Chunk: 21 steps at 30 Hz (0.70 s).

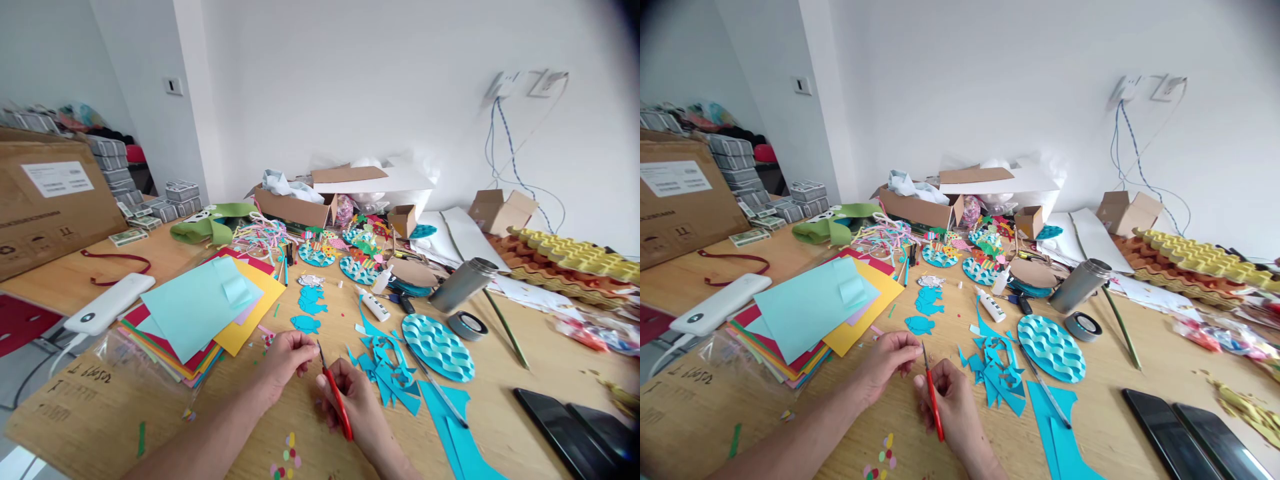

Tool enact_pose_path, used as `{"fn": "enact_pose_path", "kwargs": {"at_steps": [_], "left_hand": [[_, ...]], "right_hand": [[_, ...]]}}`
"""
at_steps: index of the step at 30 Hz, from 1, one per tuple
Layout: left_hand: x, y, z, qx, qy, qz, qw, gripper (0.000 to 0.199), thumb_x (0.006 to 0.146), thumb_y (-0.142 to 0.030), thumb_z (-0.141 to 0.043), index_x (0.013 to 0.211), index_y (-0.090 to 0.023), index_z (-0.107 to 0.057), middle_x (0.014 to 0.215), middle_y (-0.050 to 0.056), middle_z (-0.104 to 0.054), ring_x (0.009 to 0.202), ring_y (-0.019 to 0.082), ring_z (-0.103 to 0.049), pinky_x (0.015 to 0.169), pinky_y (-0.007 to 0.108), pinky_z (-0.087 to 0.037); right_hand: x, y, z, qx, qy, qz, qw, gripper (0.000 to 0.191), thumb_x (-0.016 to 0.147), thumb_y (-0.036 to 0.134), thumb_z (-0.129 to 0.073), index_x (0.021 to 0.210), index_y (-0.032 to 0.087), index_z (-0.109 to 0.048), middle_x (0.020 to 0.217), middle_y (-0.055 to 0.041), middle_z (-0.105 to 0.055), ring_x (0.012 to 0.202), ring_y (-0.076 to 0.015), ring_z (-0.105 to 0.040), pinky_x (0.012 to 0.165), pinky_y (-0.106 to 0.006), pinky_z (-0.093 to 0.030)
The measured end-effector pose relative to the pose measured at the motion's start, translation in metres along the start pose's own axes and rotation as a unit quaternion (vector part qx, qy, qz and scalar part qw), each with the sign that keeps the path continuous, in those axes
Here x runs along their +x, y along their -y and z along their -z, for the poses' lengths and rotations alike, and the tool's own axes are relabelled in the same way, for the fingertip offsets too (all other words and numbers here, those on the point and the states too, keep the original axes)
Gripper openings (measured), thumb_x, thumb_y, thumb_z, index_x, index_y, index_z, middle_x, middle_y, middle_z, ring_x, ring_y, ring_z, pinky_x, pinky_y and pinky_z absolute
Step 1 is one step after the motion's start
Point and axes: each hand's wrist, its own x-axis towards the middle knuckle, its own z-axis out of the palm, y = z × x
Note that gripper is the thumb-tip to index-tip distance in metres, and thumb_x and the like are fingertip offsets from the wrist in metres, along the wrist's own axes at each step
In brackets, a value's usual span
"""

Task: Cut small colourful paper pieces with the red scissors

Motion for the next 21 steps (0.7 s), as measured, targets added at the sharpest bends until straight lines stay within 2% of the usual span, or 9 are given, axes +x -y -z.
{"fn": "enact_pose_path", "kwargs": {"at_steps": [21], "left_hand": [[0.0001, -0.0002, 0.0, 0.002, -0.005, 0.011, 1.0, 0.015, 0.06, -0.026, -0.062, 0.063, -0.014, -0.054, 0.053, -0.005, -0.049, 0.046, 0.006, -0.04, 0.045, 0.02, -0.029]], "right_hand": [[-0.0017, 0.002, -0.0001, 0.001, 0.002, 0.003, 1.0, 0.042, 0.067, 0.051, -0.066, 0.064, 0.021, -0.037, 0.042, 0.0069, -0.054, 0.028, -0.0066, -0.045, 0.028, -0.015, -0.03]]}}
